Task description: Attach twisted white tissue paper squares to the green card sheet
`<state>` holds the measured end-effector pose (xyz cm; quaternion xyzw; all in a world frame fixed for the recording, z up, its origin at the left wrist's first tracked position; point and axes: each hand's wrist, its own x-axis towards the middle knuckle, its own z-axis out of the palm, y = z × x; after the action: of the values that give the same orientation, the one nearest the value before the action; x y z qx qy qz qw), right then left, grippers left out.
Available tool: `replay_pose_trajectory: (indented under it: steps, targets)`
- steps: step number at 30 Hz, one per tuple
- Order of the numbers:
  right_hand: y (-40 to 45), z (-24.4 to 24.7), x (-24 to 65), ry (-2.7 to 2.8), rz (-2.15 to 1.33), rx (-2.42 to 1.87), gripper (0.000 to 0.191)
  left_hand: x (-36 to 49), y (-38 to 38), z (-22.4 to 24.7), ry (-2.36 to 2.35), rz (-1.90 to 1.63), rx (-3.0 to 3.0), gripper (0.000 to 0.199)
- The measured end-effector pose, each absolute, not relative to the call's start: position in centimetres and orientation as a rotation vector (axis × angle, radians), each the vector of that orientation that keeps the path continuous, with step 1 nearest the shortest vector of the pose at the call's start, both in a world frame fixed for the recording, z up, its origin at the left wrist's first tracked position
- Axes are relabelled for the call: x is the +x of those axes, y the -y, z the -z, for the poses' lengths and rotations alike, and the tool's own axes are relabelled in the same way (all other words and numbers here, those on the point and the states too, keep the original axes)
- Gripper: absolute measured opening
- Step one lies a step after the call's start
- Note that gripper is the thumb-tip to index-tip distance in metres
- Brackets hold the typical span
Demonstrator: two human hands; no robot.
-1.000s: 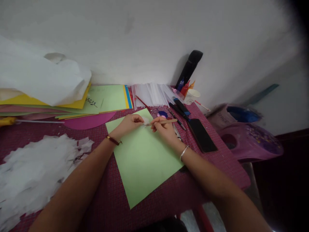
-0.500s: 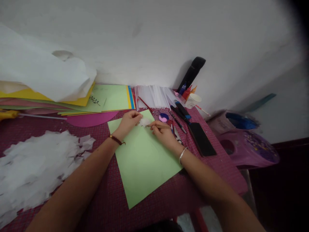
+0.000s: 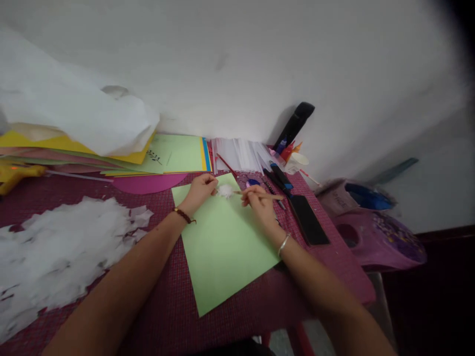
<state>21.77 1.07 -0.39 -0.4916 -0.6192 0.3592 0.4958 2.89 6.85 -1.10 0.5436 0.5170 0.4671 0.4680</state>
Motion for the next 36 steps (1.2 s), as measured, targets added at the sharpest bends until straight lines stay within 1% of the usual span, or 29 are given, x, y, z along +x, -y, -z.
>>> replay_pose_trajectory:
  steps: [2,5,9,12,14,16,18,20,23,25,28,31,33,36]
  targets:
    - [-1.6,0.3,22.1,1.129,-1.154,-1.125,0.010,3.2,-6.8,1.2,-1.252,-1.165,1.284,0.010]
    - [-1.8,0.4,22.2,0.966,-1.406,-1.068,0.010,2.9,-7.0,0.1,-1.221,-1.103,1.192,0.011]
    - [-1.6,0.8,22.1,1.149,-1.537,-1.077,0.018,-2.2,-7.4,-4.3,-1.220,-0.909,1.238,0.013]
    - [-1.7,1.1,21.9,1.291,-1.531,-1.108,0.018,-8.2,-6.5,-8.5,-1.389,-0.861,1.466,0.010]
    - [-1.7,0.9,21.7,1.348,-1.510,-1.154,0.017,-11.7,-5.0,-10.1,-1.452,-0.727,1.574,0.011]
    - [-1.7,0.7,21.5,1.385,-1.494,-1.188,0.015,-14.2,-3.2,-10.0,-1.528,-0.493,1.696,0.011]
    - [-1.7,0.6,21.3,1.417,-1.469,-1.199,0.014,-15.6,-1.7,-8.5,-1.594,-0.239,1.855,0.009]
    - [-1.6,0.5,21.2,1.444,-1.443,-1.201,0.014,-16.3,-0.7,-6.5,-1.670,-0.101,1.996,0.009]
    - [-1.4,0.5,21.3,1.465,-1.437,-1.196,0.015,-16.6,-0.3,-4.2,-1.736,-0.094,2.132,0.009]
    - [-1.4,0.5,21.3,1.472,-1.441,-1.191,0.016,-16.7,-0.6,-3.5,-1.682,-0.084,2.146,0.009]
    - [-1.3,0.5,21.3,1.481,-1.434,-1.194,0.016,-16.8,-1.1,-3.4,-1.589,-0.020,2.095,0.010]
    - [-1.4,0.6,21.4,1.487,-1.430,-1.196,0.015,-16.9,-1.2,-3.9,-1.614,-0.005,2.051,0.008]
    - [-1.4,0.6,21.4,1.485,-1.437,-1.188,0.015,-17.0,-1.1,-4.6,-1.650,-0.086,1.987,0.005]
    - [-1.3,0.5,21.4,1.491,-1.440,-1.176,0.015,-17.0,-1.0,-6.1,-1.648,-0.292,1.839,0.007]
